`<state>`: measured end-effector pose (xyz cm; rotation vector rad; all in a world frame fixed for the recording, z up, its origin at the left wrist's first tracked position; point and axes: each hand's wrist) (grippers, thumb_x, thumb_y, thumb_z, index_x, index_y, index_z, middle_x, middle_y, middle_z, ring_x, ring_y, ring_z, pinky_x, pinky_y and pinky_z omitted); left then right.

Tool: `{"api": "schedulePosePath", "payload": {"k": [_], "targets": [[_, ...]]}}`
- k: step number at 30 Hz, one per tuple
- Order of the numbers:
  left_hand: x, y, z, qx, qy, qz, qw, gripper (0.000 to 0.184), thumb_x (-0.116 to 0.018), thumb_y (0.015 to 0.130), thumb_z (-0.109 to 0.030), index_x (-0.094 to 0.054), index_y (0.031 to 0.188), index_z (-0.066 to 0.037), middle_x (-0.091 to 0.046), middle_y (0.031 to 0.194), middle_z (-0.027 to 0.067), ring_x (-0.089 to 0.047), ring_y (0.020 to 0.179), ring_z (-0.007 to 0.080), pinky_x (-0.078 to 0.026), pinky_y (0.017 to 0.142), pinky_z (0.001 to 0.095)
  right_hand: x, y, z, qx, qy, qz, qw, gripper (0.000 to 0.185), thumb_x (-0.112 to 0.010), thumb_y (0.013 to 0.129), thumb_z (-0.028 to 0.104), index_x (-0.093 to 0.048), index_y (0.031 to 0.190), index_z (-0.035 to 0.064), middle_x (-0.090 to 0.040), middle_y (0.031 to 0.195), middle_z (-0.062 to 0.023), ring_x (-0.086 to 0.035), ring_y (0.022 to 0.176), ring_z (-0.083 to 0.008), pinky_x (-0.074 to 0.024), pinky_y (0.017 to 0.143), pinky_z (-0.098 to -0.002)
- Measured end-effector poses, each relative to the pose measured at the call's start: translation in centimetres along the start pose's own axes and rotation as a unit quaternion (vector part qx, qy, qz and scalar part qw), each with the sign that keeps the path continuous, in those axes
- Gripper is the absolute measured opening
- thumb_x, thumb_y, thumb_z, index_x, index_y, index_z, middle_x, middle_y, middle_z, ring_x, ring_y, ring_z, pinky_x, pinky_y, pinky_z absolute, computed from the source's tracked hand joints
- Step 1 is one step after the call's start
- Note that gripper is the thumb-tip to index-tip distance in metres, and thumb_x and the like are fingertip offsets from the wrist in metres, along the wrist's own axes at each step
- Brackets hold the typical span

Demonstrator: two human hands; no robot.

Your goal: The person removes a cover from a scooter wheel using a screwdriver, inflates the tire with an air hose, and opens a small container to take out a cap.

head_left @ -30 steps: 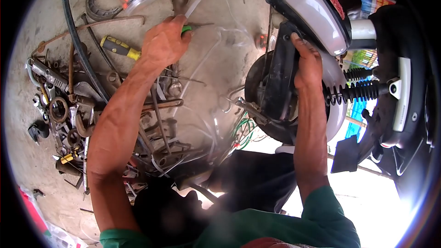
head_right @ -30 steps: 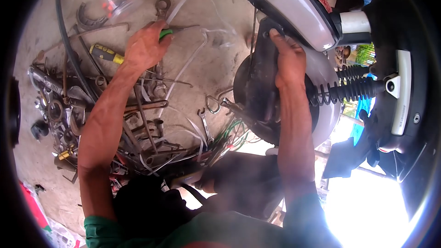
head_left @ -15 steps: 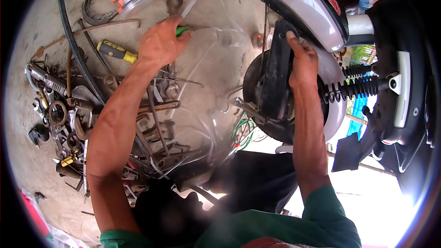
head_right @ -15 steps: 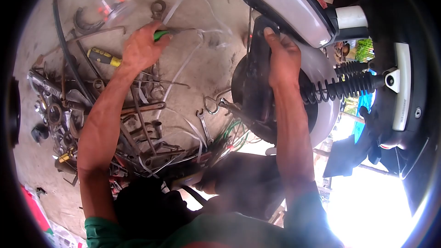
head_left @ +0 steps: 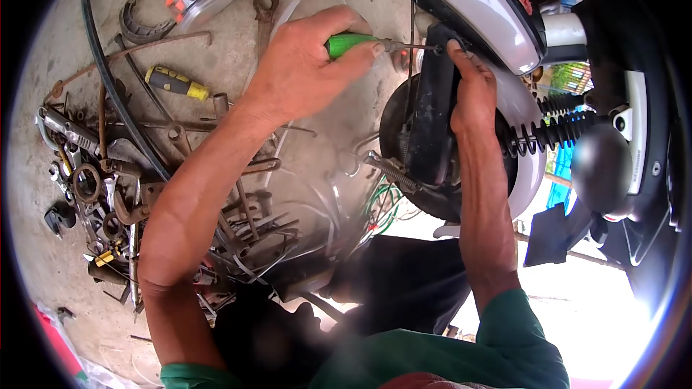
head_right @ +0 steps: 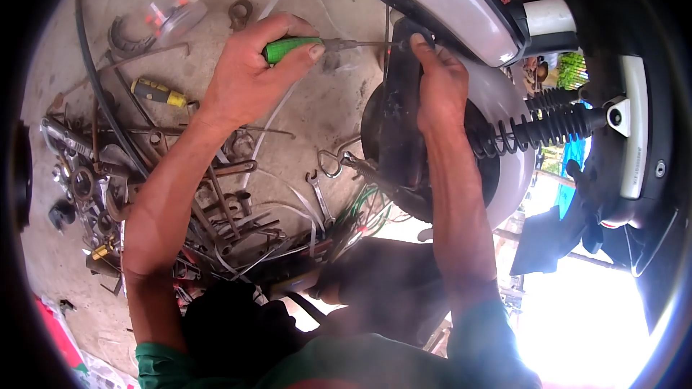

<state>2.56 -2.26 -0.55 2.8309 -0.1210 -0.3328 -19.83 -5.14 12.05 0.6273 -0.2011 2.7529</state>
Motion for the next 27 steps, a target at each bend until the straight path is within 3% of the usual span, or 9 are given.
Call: {"api": "schedulePosePath", "payload": {"k": [11,25,27], "targets": [[-0.34,0.10,-0.25,-0.013,0.020,-0.008,1.000,0.016,-0.074,0.096,-0.014,-0.069,0.105,-0.002,-0.066,0.084,0.0029,-0.058,0.077,0.0085,-0.049,0.070,0.0268,-0.30,-0.36,0.41,-0.004,0.017,0.007,1.000,0.012,-0.074,0.096,0.012,-0.073,0.100,0.0006,-0.074,0.093,-0.0034,-0.067,0.078,-0.0093,-0.0512,0.071,-0.0231],[-0.19,0.12,-0.15,-0.024,0.030,-0.009,0.999,0.016,-0.075,0.094,-0.014,-0.069,0.104,-0.002,-0.068,0.084,0.0053,-0.059,0.077,0.0109,-0.051,0.070,0.0292,-0.37,-0.46,0.53,0.006,0.005,0.005,1.000,0.017,-0.073,0.097,0.014,-0.073,0.104,-0.0019,-0.075,0.097,-0.0058,-0.068,0.084,-0.0111,-0.0523,0.077,-0.0250],[-0.10,0.12,-0.06,-0.047,0.053,-0.005,0.998,0.018,-0.076,0.092,-0.013,-0.069,0.105,-0.003,-0.067,0.086,0.0070,-0.062,0.078,0.0142,-0.051,0.071,0.0300,-0.43,-0.55,0.56,0.005,0.004,0.007,1.000,0.018,-0.073,0.097,0.014,-0.073,0.104,-0.0020,-0.075,0.097,-0.0057,-0.068,0.083,-0.0111,-0.0523,0.076,-0.0250]]}}
Point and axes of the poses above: each hand's wrist, its own y-axis towards the middle knuckle, its own x-axis out of the back of the hand, z = x × y
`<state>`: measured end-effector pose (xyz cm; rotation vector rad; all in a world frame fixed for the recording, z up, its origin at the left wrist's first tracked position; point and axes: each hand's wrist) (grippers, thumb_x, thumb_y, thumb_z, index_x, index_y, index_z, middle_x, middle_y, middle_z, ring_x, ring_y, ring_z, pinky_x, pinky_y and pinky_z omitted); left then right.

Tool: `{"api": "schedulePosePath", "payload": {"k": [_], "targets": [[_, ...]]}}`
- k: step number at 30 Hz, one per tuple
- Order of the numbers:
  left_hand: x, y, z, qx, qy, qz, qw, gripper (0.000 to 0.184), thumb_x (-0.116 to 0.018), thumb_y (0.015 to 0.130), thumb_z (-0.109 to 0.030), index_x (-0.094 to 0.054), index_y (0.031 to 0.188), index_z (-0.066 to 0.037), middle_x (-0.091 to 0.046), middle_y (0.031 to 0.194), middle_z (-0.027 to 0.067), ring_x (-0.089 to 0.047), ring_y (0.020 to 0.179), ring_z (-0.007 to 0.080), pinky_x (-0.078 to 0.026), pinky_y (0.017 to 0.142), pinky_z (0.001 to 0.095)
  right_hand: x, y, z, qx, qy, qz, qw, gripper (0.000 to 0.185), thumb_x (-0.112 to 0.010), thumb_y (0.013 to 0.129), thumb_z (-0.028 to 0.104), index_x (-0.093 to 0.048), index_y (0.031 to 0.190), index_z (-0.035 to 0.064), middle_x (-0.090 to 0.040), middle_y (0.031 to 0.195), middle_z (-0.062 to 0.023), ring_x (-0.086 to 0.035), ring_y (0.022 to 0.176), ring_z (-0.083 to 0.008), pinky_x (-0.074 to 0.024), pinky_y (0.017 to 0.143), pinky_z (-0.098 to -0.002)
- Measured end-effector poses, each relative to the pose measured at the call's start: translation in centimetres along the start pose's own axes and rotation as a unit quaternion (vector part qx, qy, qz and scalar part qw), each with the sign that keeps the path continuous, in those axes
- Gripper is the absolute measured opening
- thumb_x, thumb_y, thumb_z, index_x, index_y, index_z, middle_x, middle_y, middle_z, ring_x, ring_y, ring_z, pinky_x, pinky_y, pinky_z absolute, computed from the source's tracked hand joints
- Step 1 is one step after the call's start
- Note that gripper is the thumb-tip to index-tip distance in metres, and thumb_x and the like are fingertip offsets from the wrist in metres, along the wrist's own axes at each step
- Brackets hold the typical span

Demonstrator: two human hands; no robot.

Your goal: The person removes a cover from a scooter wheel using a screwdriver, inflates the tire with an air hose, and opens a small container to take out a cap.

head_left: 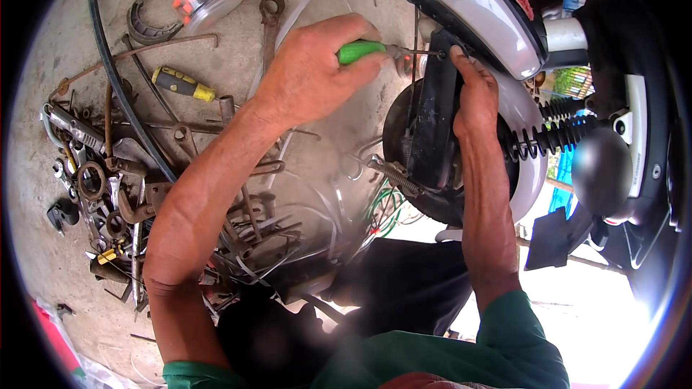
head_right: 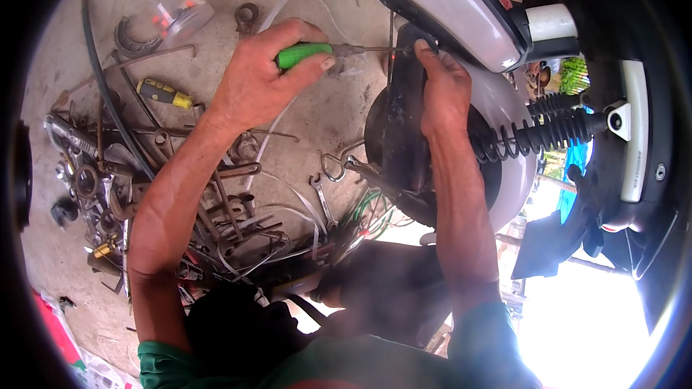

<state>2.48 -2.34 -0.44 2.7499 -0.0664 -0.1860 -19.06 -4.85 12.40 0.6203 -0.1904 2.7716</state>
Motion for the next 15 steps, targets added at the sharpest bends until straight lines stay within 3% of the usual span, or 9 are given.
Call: {"api": "schedulePosePath", "payload": {"k": [4,7,13,15], "targets": [[0.4,0.1,0.2,-0.122,0.048,-0.010,0.991,0.024,-0.079,0.087,-0.012,-0.069,0.108,-0.005,-0.065,0.092,0.0102,-0.066,0.083,0.0259,-0.053,0.073,0.0344,0.1,0.2,-0.1,0.001,-0.006,-0.001,1.000,0.018,-0.073,0.097,0.015,-0.073,0.105,-0.0020,-0.074,0.096,-0.0050,-0.067,0.082,-0.0105,-0.0519,0.075,-0.0249],[0.6,-0.1,-0.6,-0.134,0.078,0.012,0.988,0.030,-0.080,0.084,-0.010,-0.068,0.111,-0.007,-0.063,0.097,0.0110,-0.065,0.088,0.0336,-0.054,0.076,0.0390,0.1,0.2,-0.2,0.010,-0.015,-0.005,1.000,0.018,-0.074,0.097,0.015,-0.074,0.104,-0.0018,-0.074,0.096,-0.0041,-0.066,0.081,-0.0096,-0.0513,0.074,-0.0245],[0.3,0.0,-1.3,-0.232,0.113,0.006,0.966,0.035,-0.079,0.082,-0.007,-0.068,0.115,-0.008,-0.062,0.101,0.0100,-0.064,0.088,0.0330,-0.054,0.076,0.0412,0.5,0.5,-0.5,-0.007,-0.018,-0.006,1.000,0.018,-0.074,0.096,0.015,-0.074,0.104,-0.0017,-0.074,0.096,-0.0033,-0.065,0.082,-0.0090,-0.0505,0.074,-0.0237],[0.2,-0.1,-1.5,-0.219,0.112,0.006,0.969,0.034,-0.079,0.082,-0.006,-0.068,0.115,-0.008,-0.062,0.100,0.0102,-0.064,0.088,0.0325,-0.054,0.075,0.0409,0.5,0.6,-0.5,-0.002,-0.010,-0.002,1.000,0.018,-0.074,0.096,0.014,-0.074,0.104,-0.0018,-0.074,0.096,-0.0034,-0.066,0.082,-0.0090,-0.0506,0.074,-0.0236]]}}
Point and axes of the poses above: each hand's wrist, its own y-axis towards the middle knuckle, its own x-axis out of the back of the hand, z = x × y
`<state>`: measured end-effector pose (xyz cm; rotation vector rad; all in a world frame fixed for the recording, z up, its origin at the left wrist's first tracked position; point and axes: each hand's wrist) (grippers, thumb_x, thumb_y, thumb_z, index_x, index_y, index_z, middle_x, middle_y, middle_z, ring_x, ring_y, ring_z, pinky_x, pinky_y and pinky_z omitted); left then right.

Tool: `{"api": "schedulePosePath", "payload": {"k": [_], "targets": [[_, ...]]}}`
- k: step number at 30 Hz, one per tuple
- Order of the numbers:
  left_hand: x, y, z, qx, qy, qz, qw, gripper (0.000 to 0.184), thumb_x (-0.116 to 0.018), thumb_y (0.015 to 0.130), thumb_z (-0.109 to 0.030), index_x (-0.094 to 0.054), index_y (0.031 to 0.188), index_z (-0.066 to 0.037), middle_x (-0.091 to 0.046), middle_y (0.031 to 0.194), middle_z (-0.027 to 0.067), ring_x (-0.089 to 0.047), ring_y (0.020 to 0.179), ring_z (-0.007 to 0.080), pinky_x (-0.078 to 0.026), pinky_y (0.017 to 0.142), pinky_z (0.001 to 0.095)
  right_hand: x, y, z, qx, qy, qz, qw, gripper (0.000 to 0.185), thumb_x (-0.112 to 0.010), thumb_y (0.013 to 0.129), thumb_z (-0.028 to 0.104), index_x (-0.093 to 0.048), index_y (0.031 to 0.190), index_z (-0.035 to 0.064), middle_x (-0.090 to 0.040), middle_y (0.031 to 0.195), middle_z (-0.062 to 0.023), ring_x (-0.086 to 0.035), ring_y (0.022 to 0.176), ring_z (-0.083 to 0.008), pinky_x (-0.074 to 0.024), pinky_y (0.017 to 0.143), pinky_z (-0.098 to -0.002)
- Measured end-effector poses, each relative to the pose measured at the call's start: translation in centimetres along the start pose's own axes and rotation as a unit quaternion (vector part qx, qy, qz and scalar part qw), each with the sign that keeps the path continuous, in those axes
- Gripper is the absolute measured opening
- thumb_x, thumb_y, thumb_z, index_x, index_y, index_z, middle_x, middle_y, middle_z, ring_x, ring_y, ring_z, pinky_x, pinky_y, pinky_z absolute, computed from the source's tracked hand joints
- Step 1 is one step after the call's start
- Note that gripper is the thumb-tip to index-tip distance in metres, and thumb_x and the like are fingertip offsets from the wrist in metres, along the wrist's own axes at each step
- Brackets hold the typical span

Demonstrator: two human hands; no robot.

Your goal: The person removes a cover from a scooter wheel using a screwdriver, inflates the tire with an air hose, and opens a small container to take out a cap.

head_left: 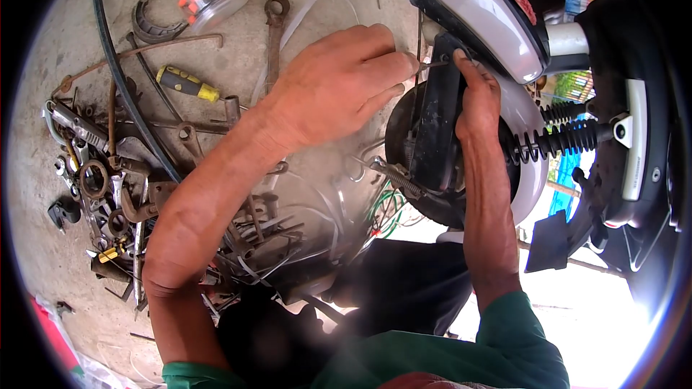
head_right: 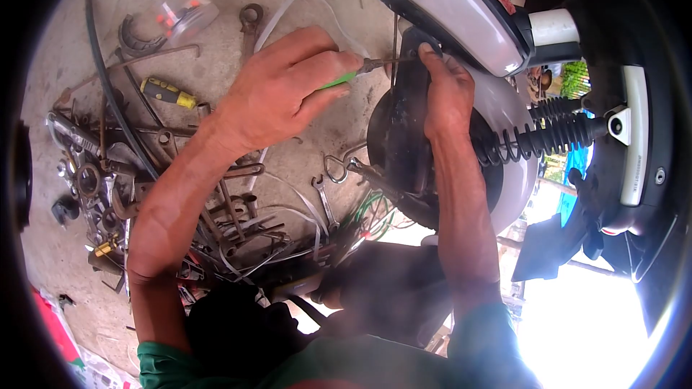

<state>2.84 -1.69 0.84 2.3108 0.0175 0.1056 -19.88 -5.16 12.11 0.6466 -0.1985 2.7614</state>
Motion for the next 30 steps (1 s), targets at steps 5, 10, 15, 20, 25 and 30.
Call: {"api": "schedulePosePath", "payload": {"k": [5,10,15,20,25,30], "targets": [[0.31,-0.10,-0.05,0.048,-0.012,-0.001,0.999,0.033,-0.077,0.084,-0.003,-0.068,0.116,-0.007,-0.062,0.099,0.0108,-0.064,0.087,0.0317,-0.054,0.075,0.0401,-0.40,-0.32,0.21,0.016,0.004,-0.001,1.000,0.017,-0.073,0.096,0.013,-0.074,0.103,-0.0018,-0.074,0.096,-0.0038,-0.066,0.082,-0.0090,-0.0513,0.074,-0.0239],[0.49,-0.16,0.20,0.067,-0.012,0.009,0.998,0.033,-0.076,0.085,-0.004,-0.068,0.116,-0.007,-0.062,0.099,0.0111,-0.065,0.087,0.0320,-0.054,0.075,0.0395,-0.60,-0.55,0.46,0.010,0.004,-0.005,1.000,0.016,-0.073,0.097,0.013,-0.074,0.104,-0.0016,-0.075,0.097,-0.0045,-0.067,0.083,-0.0094,-0.0517,0.075,-0.0241],[0.46,-0.24,0.27,0.074,-0.010,0.009,0.997,0.033,-0.076,0.085,-0.004,-0.068,0.117,-0.007,-0.062,0.099,0.0110,-0.065,0.087,0.0319,-0.054,0.075,0.0396,-0.58,-0.35,0.30,0.012,0.000,-0.010,1.000,0.016,-0.072,0.096,0.012,-0.074,0.104,-0.0015,-0.075,0.097,-0.0050,-0.067,0.083,-0.0097,-0.0519,0.076,-0.0243],[0.46,-0.15,0.27,0.081,-0.020,0.009,0.996,0.033,-0.076,0.085,-0.004,-0.068,0.117,-0.007,-0.061,0.099,0.0110,-0.065,0.088,0.0319,-0.054,0.075,0.0396,-0.53,-0.30,0.34,0.000,0.002,-0.008,1.000,0.016,-0.072,0.096,0.012,-0.074,0.104,-0.0014,-0.075,0.098,-0.0049,-0.067,0.085,-0.0102,-0.0518,0.076,-0.0245],[0.49,-0.19,0.11,0.059,-0.007,0.014,0.998,0.034,-0.077,0.084,-0.004,-0.068,0.117,-0.008,-0.061,0.099,0.0108,-0.064,0.087,0.0326,-0.054,0.074,0.0404,-0.85,-0.55,0.55,0.010,0.006,-0.011,1.000,0.016,-0.071,0.096,0.012,-0.075,0.105,-0.0015,-0.075,0.097,-0.0051,-0.067,0.084,-0.0108,-0.0519,0.076,-0.0247],[0.16,0.01,-0.19,-0.016,0.031,0.001,0.999,0.032,-0.077,0.084,-0.004,-0.068,0.115,-0.007,-0.061,0.099,0.0106,-0.064,0.087,0.0328,-0.055,0.073,0.0404,-0.53,-0.33,0.30,0.011,0.003,-0.007,1.000,0.016,-0.072,0.096,0.012,-0.075,0.104,-0.0010,-0.075,0.097,-0.0048,-0.067,0.083,-0.0108,-0.0518,0.075,-0.0246]]}}
Point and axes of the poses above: each hand's wrist, its own y-axis towards the middle knuckle, its own x-axis out of the back of the hand, z = x × y
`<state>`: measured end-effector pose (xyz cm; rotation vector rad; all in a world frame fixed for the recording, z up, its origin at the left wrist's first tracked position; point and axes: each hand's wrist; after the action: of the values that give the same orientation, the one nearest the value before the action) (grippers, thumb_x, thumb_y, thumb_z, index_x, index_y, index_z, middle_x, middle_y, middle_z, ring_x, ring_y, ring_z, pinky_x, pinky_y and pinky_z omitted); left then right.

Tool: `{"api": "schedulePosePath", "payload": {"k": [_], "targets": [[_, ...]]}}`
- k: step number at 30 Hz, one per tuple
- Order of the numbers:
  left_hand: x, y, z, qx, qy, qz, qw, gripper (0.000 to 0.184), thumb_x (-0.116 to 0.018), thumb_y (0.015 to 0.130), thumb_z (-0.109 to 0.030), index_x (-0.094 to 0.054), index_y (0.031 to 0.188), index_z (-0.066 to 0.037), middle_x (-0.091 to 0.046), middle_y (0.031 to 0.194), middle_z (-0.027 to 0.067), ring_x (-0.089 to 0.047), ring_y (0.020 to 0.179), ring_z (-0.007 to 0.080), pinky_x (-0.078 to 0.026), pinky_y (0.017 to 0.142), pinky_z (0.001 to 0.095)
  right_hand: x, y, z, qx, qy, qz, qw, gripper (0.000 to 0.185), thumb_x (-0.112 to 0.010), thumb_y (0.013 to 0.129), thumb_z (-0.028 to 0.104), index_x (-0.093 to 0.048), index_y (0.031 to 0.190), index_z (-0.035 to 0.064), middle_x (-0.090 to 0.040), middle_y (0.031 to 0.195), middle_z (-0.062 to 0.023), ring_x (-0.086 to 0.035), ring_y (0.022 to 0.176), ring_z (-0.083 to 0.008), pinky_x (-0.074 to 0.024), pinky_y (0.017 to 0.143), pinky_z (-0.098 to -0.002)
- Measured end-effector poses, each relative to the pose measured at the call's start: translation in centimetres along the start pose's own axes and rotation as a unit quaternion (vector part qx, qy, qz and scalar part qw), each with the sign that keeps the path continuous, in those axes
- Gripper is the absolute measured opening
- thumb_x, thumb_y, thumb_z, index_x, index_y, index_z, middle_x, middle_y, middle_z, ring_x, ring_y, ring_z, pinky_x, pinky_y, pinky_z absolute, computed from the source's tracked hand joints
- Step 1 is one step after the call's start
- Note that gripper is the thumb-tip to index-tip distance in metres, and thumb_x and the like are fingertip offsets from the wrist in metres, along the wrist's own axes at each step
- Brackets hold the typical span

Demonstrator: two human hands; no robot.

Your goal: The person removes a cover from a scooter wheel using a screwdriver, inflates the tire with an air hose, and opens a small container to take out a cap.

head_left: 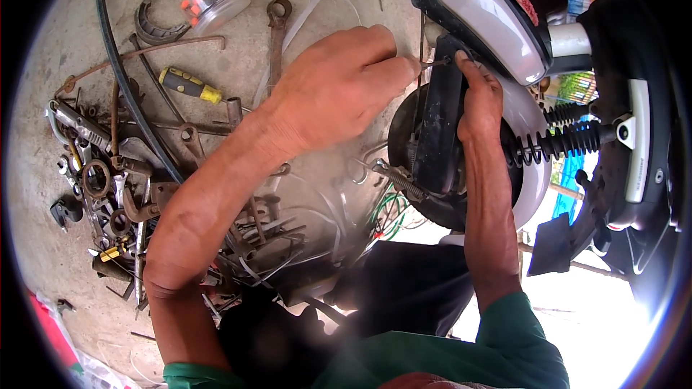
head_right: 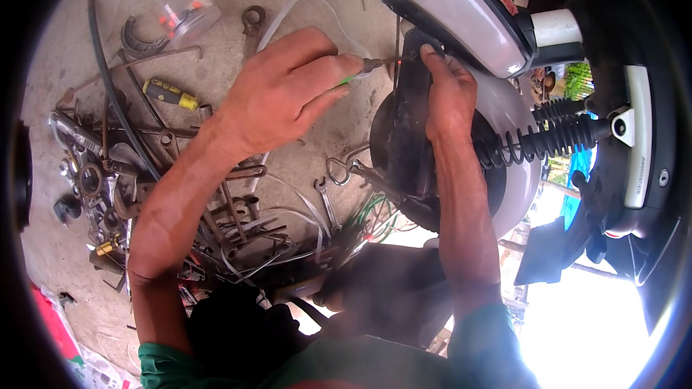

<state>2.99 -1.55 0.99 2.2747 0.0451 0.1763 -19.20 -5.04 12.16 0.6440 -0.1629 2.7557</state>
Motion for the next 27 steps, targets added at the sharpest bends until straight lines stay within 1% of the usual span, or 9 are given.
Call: {"api": "schedulePosePath", "payload": {"k": [1,7,10,13,16,19,22,25,27], "targets": [[-0.1,0.0,0.0,-0.008,0.008,-0.007,1.000,0.032,-0.077,0.084,-0.004,-0.069,0.114,-0.007,-0.062,0.099,0.0107,-0.064,0.087,0.0328,-0.055,0.073,0.0404,-0.1,-0.1,0.1,-0.002,0.001,-0.001,1.000,0.015,-0.072,0.096,0.012,-0.075,0.104,-0.0007,-0.075,0.097,-0.0046,-0.067,0.083,-0.0107,-0.0517,0.075,-0.0245],[-0.8,-0.7,0.9,0.122,-0.060,-0.038,0.990,0.027,-0.074,0.088,-0.005,-0.069,0.116,-0.007,-0.062,0.100,0.0122,-0.065,0.088,0.0322,-0.054,0.074,0.0388,0.1,0.1,-0.1,-0.007,0.003,-0.004,1.000,0.013,-0.074,0.095,0.013,-0.075,0.101,0.0009,-0.075,0.096,-0.0036,-0.066,0.082,-0.0098,-0.0513,0.075,-0.0239],[-1.0,-1.1,1.2,0.165,-0.064,-0.042,0.983,0.023,-0.073,0.093,-0.011,-0.070,0.115,-0.005,-0.065,0.099,0.0132,-0.066,0.086,0.0317,-0.054,0.074,0.0388,0.2,0.2,-0.2,-0.003,0.002,-0.004,1.000,0.013,-0.074,0.095,0.013,-0.075,0.100,0.0010,-0.074,0.095,-0.0032,-0.066,0.082,-0.0093,-0.0510,0.074,-0.0235],[-0.9,-1.0,0.8,0.239,-0.085,0.002,0.967,0.025,-0.075,0.094,-0.018,-0.069,0.114,-0.005,-0.069,0.098,0.0148,-0.068,0.084,0.0308,-0.054,0.075,0.0398,0.3,0.1,-0.2,0.001,0.006,0.002,1.000,0.013,-0.074,0.095,0.013,-0.075,0.100,0.0009,-0.074,0.095,-0.0031,-0.066,0.082,-0.0092,-0.0507,0.074,-0.0234],[-0.2,-0.2,-0.1,0.370,-0.080,0.073,0.923,0.028,-0.076,0.094,-0.023,-0.068,0.112,-0.003,-0.071,0.095,0.0164,-0.069,0.083,0.0288,-0.054,0.075,0.0394,0.3,0.2,-0.3,0.007,0.003,0.003,1.000,0.013,-0.074,0.095,0.013,-0.075,0.101,0.0008,-0.074,0.096,-0.0030,-0.066,0.082,-0.0092,-0.0507,0.074,-0.0234],[-1.2,-0.5,0.0,0.256,-0.102,-0.065,0.959,0.029,-0.074,0.096,-0.025,-0.067,0.110,-0.002,-0.070,0.091,0.0168,-0.068,0.080,0.0266,-0.054,0.074,0.0381,0.2,0.1,-0.2,0.006,-0.004,0.000,1.000,0.014,-0.074,0.095,0.013,-0.075,0.102,0.0007,-0.074,0.096,-0.0028,-0.066,0.082,-0.0093,-0.0507,0.074,-0.0231],[-1.4,-0.5,1.3,0.145,-0.061,-0.107,0.982,0.032,-0.071,0.098,-0.029,-0.066,0.112,0.000,-0.071,0.090,0.0159,-0.068,0.078,0.0256,-0.054,0.073,0.0375,-0.2,-0.3,0.1,0.007,0.002,-0.001,1.000,0.014,-0.073,0.096,0.013,-0.075,0.103,0.0010,-0.074,0.096,-0.0028,-0.066,0.082,-0.0093,-0.0507,0.074,-0.0229],[-1.7,-1.0,0.8,0.273,-0.125,-0.052,0.953,0.034,-0.070,0.099,-0.030,-0.064,0.116,-0.001,-0.071,0.091,0.0149,-0.068,0.077,0.0267,-0.054,0.074,0.0374,0.1,-0.1,-0.1,0.007,-0.003,0.001,1.000,0.014,-0.073,0.097,0.014,-0.074,0.102,0.0012,-0.075,0.096,-0.0031,-0.067,0.081,-0.0094,-0.0508,0.074,-0.0228],[-1.1,-0.7,0.0,0.345,-0.096,-0.008,0.934,0.031,-0.070,0.099,-0.027,-0.064,0.116,-0.002,-0.071,0.091,0.0150,-0.068,0.078,0.0278,-0.054,0.075,0.0375,0.1,0.0,-0.2,0.007,-0.004,0.002,1.000,0.014,-0.073,0.097,0.014,-0.074,0.102,0.0012,-0.075,0.095,-0.0034,-0.067,0.080,-0.0095,-0.0510,0.073,-0.0228]]}}
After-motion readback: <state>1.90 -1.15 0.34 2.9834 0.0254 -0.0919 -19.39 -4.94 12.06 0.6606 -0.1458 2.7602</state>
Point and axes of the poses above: each hand's wrist, its own y-axis towards the middle knuckle, its own x-axis out of the back of the hand, z = x × y
